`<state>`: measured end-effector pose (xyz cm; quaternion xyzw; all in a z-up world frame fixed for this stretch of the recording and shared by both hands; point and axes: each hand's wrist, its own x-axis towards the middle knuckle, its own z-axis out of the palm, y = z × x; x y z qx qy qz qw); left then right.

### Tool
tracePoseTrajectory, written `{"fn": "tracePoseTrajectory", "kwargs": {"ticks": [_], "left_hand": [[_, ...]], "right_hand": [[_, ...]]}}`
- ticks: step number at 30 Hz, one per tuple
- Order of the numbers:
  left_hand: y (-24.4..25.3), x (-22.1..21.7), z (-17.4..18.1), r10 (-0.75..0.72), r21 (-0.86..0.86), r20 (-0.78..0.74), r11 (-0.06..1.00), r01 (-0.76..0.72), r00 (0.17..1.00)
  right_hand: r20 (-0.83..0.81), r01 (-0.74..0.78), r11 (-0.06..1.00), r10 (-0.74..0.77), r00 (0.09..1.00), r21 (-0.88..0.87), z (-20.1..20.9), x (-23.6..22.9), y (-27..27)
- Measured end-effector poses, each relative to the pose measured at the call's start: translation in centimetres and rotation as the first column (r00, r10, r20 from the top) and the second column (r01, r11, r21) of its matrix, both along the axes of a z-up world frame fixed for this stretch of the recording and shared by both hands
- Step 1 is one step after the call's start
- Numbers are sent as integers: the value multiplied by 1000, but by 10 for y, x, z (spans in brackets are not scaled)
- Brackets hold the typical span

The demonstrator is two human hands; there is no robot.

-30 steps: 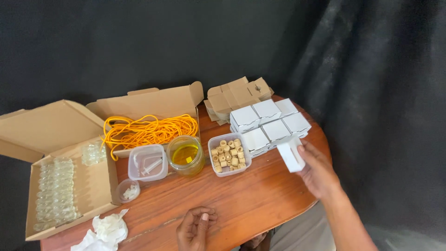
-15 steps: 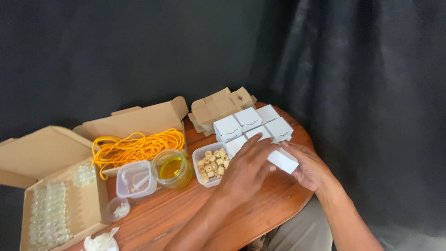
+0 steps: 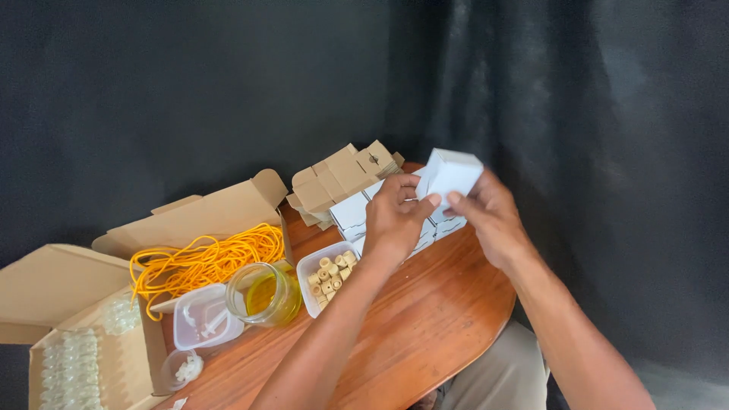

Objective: Assembling car perfume diffusers by wiping bottles, threading strings through wooden caps, and packaging them into small boxes.

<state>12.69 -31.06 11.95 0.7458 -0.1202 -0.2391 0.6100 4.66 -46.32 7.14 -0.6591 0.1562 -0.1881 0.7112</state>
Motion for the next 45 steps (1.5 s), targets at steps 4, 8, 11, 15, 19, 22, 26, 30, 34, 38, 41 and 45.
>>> {"fn": "tracePoseTrajectory", "kwargs": {"ticks": [4,8,11,15,19,22,26,30,34,38,41,45], "left_hand": [[2,17,-2,-75,76,146,995,65,986],[-7,41,-14,-146,81,542,989,121,827],[-36,76,-47,-275,363,676,932,16,683],[-48,85,-47,-390,514,573,856,55,721],[-54,90,-56,-423,593,533,805,33,733],[-54,89,-58,-447,629,499,776,44,742],[-58,88,-59,-491,713,422,699,56,762],[-59,85,-59,-500,741,394,669,55,771],[-55,84,-60,-467,731,405,682,29,786],[-57,90,-78,-412,633,526,774,-20,744],[-58,93,-83,-405,621,479,784,26,779],[-54,95,-85,-439,619,454,781,80,775]], "right_hand": [[46,39,974,-29,999,-223,8,21,-23],[-246,-146,844,17,969,-516,34,37,-46],[-400,-279,719,1,917,-637,39,52,-57],[-488,-428,616,80,869,-662,30,75,-65],[-620,-524,576,37,783,-627,25,96,-64],[-620,-541,568,68,782,-620,16,107,-65],[-521,-510,506,132,843,-696,-15,121,-77],[-361,-382,531,149,921,-756,-34,120,-70],[-331,-262,629,8,944,-732,-37,116,-57],[-315,-196,623,-85,945,-757,-49,118,-56],[-310,-170,622,-123,943,-764,-48,120,-54],[-324,-146,640,-170,931,-754,-38,120,-42]]}}
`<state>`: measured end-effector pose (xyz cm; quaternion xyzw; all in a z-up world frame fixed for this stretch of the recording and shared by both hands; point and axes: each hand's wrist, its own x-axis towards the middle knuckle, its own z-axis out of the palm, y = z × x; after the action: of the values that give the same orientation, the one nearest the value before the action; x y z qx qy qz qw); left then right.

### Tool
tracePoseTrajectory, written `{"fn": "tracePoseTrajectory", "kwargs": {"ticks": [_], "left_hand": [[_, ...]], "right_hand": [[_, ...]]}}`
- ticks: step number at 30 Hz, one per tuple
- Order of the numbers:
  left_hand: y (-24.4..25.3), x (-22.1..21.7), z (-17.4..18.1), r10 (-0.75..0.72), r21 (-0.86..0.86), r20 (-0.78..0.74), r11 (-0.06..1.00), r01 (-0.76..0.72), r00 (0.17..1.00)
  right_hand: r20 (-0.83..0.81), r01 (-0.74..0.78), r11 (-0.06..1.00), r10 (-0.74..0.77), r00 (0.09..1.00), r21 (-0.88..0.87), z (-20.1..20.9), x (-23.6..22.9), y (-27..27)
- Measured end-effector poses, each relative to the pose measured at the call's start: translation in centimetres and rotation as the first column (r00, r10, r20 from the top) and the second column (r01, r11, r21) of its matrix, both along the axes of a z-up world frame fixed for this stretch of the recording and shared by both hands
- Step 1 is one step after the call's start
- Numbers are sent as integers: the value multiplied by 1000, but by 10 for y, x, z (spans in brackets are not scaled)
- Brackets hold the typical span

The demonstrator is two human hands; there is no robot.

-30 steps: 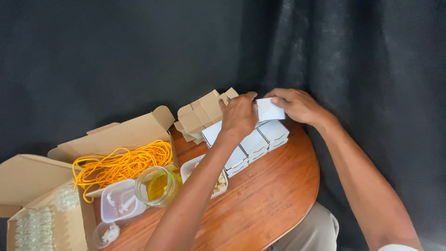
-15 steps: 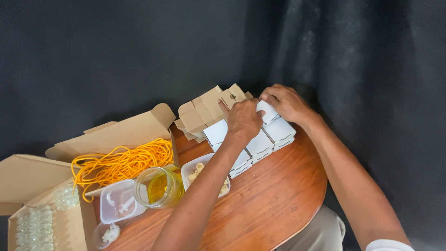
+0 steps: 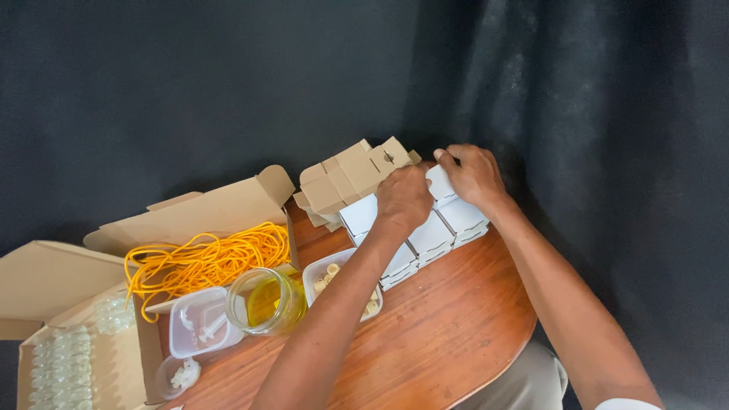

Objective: Assembling car perfume diffusers by wiping bottles, threading strings through wooden caps, and packaging them into small boxes.

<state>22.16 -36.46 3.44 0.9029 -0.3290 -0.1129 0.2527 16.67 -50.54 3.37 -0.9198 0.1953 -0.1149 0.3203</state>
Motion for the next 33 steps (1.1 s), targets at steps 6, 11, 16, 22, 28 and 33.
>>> {"fn": "tracePoseTrajectory", "kwargs": {"ticks": [6,11,16,22,28,33], "left_hand": [[-3,3,-18,-7,-4,9,1000,7,1000],[-3,4,-24,-10,-54,29,998,12,1000],[-5,6,-34,-28,-97,98,995,37,995],[24,-31,-16,-4,-275,481,949,155,877],[148,-141,26,-120,-555,255,795,247,959],[256,-191,-60,-90,-566,222,799,204,971]], "right_hand": [[20,66,998,-66,998,-14,-12,4,2],[-19,96,993,-97,995,-67,-2,4,11],[-31,142,989,-143,989,-43,1,3,18],[129,77,986,-58,990,-149,-19,-2,-4],[551,63,992,6,835,-106,24,-73,53],[388,-42,988,-21,921,152,-51,-154,112]]}}
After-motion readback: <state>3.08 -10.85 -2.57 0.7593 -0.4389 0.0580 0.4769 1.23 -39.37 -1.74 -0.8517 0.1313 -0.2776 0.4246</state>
